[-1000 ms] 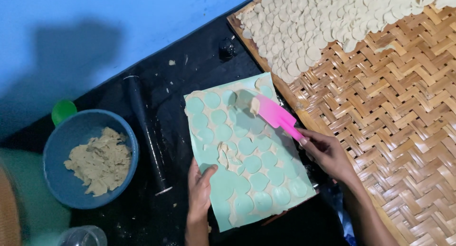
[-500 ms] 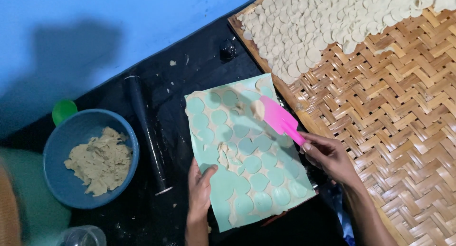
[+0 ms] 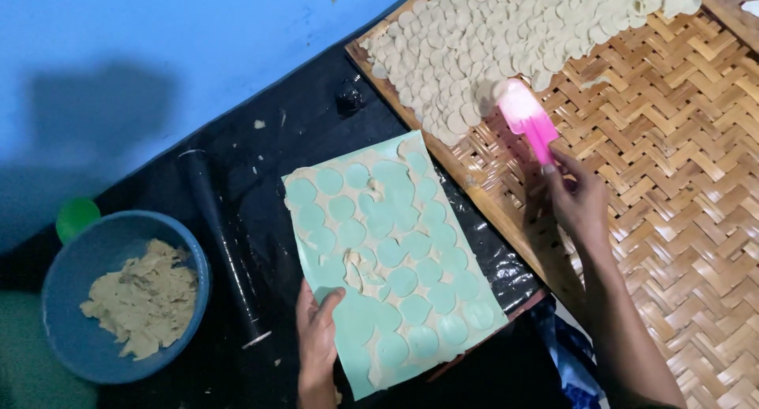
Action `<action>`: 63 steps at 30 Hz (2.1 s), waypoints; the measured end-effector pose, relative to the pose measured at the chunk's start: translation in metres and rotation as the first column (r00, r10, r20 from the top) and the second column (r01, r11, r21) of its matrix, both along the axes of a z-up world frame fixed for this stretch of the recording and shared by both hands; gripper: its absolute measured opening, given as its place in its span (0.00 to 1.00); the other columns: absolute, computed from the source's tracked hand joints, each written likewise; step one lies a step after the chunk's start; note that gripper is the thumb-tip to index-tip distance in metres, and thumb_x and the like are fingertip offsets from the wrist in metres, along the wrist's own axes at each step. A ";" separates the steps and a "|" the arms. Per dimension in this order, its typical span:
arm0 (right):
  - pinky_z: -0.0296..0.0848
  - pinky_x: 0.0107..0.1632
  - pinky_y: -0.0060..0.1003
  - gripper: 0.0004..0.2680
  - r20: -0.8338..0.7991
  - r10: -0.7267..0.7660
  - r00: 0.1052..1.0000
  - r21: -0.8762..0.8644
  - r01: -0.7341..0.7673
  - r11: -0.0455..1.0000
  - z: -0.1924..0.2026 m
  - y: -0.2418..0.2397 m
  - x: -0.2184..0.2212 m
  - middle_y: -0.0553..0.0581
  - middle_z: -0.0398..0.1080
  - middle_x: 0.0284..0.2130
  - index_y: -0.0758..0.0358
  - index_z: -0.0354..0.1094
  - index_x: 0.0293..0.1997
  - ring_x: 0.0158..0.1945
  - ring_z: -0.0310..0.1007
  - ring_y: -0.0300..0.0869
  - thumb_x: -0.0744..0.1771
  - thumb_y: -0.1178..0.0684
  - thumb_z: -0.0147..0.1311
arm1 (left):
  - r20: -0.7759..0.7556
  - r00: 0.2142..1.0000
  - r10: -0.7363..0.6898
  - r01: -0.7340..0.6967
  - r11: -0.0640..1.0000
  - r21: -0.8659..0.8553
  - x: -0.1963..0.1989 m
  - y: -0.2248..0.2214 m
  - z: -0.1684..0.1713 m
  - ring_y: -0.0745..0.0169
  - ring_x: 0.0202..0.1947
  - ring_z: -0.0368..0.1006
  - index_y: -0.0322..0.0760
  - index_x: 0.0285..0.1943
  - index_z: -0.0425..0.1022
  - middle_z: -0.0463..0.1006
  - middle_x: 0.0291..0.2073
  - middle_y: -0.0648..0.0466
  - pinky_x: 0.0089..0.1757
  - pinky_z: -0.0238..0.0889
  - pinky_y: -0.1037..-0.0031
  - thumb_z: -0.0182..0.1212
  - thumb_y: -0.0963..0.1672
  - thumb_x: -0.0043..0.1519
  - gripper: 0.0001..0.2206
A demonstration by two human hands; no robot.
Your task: Using a pink spatula to scrape and organize circular dough pieces on a board and then using a black roller to flatten them.
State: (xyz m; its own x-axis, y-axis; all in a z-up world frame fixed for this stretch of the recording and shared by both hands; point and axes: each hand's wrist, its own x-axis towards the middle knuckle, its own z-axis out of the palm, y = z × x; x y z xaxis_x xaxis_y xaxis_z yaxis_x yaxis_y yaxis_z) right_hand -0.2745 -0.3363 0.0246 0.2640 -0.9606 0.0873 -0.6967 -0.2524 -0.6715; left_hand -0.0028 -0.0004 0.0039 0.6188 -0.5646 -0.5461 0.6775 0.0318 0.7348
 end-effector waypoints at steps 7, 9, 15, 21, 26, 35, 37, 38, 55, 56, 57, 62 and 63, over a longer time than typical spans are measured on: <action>0.77 0.44 0.48 0.14 -0.101 -0.016 0.995 0.079 0.024 0.997 0.001 -0.018 0.014 0.65 0.79 0.43 0.56 0.72 0.64 0.39 0.79 0.49 0.70 0.51 0.56 | 0.056 0.998 -0.028 0.030 0.999 -0.033 0.001 0.002 0.002 0.58 0.51 0.71 0.26 0.70 0.62 0.74 0.54 0.44 0.52 0.64 0.69 0.57 0.34 0.57 0.28; 0.76 0.44 0.51 0.13 -0.186 -0.020 0.982 -0.124 -0.003 0.992 0.006 -0.011 0.015 0.68 0.77 0.44 0.58 0.73 0.64 0.37 0.78 0.53 0.71 0.54 0.57 | 0.050 0.998 -0.038 0.038 0.999 -0.006 0.002 0.000 0.005 0.58 0.50 0.72 0.28 0.70 0.62 0.75 0.53 0.44 0.51 0.65 0.69 0.56 0.34 0.57 0.28; 0.72 0.36 0.51 0.17 -0.322 -0.028 0.946 -0.333 -0.086 0.939 0.026 0.013 0.021 0.69 0.73 0.44 0.58 0.73 0.66 0.32 0.73 0.54 0.68 0.62 0.55 | 0.014 0.999 -0.033 0.033 0.999 0.010 0.002 -0.001 0.005 0.58 0.49 0.73 0.30 0.71 0.62 0.75 0.53 0.43 0.50 0.68 0.69 0.55 0.33 0.57 0.29; 0.71 0.35 0.44 0.17 -0.183 0.030 0.983 -0.232 -0.072 0.970 0.037 0.034 0.024 0.70 0.72 0.39 0.68 0.67 0.71 0.32 0.71 0.49 0.71 0.64 0.53 | 0.000 1.000 -0.009 0.009 0.998 -0.066 0.008 0.006 0.008 0.58 0.49 0.74 0.28 0.68 0.64 0.76 0.53 0.44 0.49 0.68 0.67 0.56 0.34 0.58 0.26; 0.72 0.40 0.38 0.15 0.039 0.185 0.982 -0.180 -0.175 0.968 0.042 0.061 0.033 0.67 0.75 0.42 0.67 0.68 0.69 0.37 0.74 0.44 0.72 0.61 0.54 | 0.056 0.997 0.053 -0.046 0.992 -0.120 0.024 0.014 0.013 0.57 0.49 0.74 0.26 0.66 0.67 0.77 0.51 0.44 0.50 0.69 0.67 0.57 0.34 0.58 0.23; 0.70 0.31 0.44 0.18 -0.178 0.430 0.885 0.059 -0.426 0.903 0.051 0.104 0.059 0.63 0.73 0.35 0.53 0.69 0.67 0.28 0.71 0.52 0.68 0.58 0.57 | 0.495 0.865 -0.082 0.000 0.987 0.163 0.063 0.005 0.036 0.57 0.53 0.75 0.28 0.67 0.64 0.77 0.54 0.45 0.51 0.67 0.69 0.57 0.35 0.60 0.24; 0.70 0.32 0.46 0.17 -0.208 0.472 0.857 -0.009 -0.485 0.875 0.049 0.112 0.057 0.63 0.74 0.38 0.54 0.69 0.65 0.29 0.74 0.52 0.68 0.57 0.56 | 0.509 0.842 -0.179 0.011 0.949 0.316 0.063 0.005 0.037 0.57 0.53 0.75 0.31 0.68 0.61 0.77 0.54 0.46 0.50 0.68 0.69 0.58 0.36 0.60 0.25; 0.71 0.33 0.46 0.16 -0.209 0.457 0.865 -0.021 -0.471 0.882 0.048 0.116 0.054 0.64 0.73 0.38 0.55 0.70 0.64 0.30 0.74 0.54 0.68 0.57 0.56 | 0.527 0.830 -0.185 0.003 0.945 0.327 0.061 0.006 0.035 0.56 0.54 0.75 0.30 0.69 0.59 0.77 0.54 0.44 0.51 0.68 0.68 0.58 0.36 0.60 0.26; 0.74 0.33 0.47 0.20 -0.119 0.736 0.667 -0.022 -0.743 0.669 0.059 0.154 0.056 0.58 0.75 0.36 0.48 0.70 0.64 0.28 0.75 0.53 0.64 0.59 0.56 | 0.493 0.870 -0.015 -0.099 0.974 0.204 0.050 0.005 0.006 0.53 0.56 0.75 0.30 0.72 0.56 0.78 0.56 0.41 0.54 0.65 0.69 0.57 0.33 0.60 0.28; 0.73 0.31 0.46 0.19 -0.126 0.643 0.755 0.000 -0.648 0.761 0.059 0.144 0.052 0.58 0.74 0.36 0.48 0.70 0.64 0.27 0.74 0.51 0.65 0.59 0.56 | 0.509 0.860 -0.024 -0.102 0.971 0.218 0.048 0.005 0.009 0.54 0.56 0.75 0.30 0.71 0.57 0.78 0.56 0.41 0.55 0.65 0.69 0.57 0.33 0.60 0.28; 0.72 0.29 0.45 0.17 -0.136 0.540 0.831 0.022 -0.542 0.840 0.058 0.134 0.048 0.57 0.74 0.36 0.48 0.70 0.63 0.26 0.74 0.50 0.67 0.58 0.56 | 0.525 0.851 -0.034 -0.104 0.967 0.232 0.046 0.004 0.012 0.54 0.56 0.75 0.30 0.71 0.58 0.77 0.56 0.41 0.55 0.65 0.68 0.57 0.33 0.60 0.27; 0.72 0.32 0.46 0.17 -0.234 0.515 0.825 -0.018 -0.533 0.846 0.045 0.128 0.019 0.61 0.73 0.35 0.51 0.70 0.65 0.27 0.73 0.53 0.67 0.58 0.56 | 0.494 0.869 0.022 -0.152 0.963 0.224 0.050 -0.001 0.003 0.56 0.55 0.76 0.30 0.71 0.58 0.77 0.56 0.41 0.54 0.67 0.69 0.58 0.33 0.61 0.27; 0.72 0.33 0.45 0.17 -0.233 0.537 0.811 -0.049 -0.561 0.826 0.039 0.132 0.011 0.61 0.73 0.34 0.52 0.70 0.64 0.28 0.73 0.53 0.67 0.58 0.56 | 0.488 0.870 0.073 -0.171 0.972 0.159 0.051 -0.001 -0.001 0.55 0.55 0.76 0.29 0.70 0.59 0.78 0.57 0.40 0.54 0.67 0.69 0.57 0.33 0.61 0.26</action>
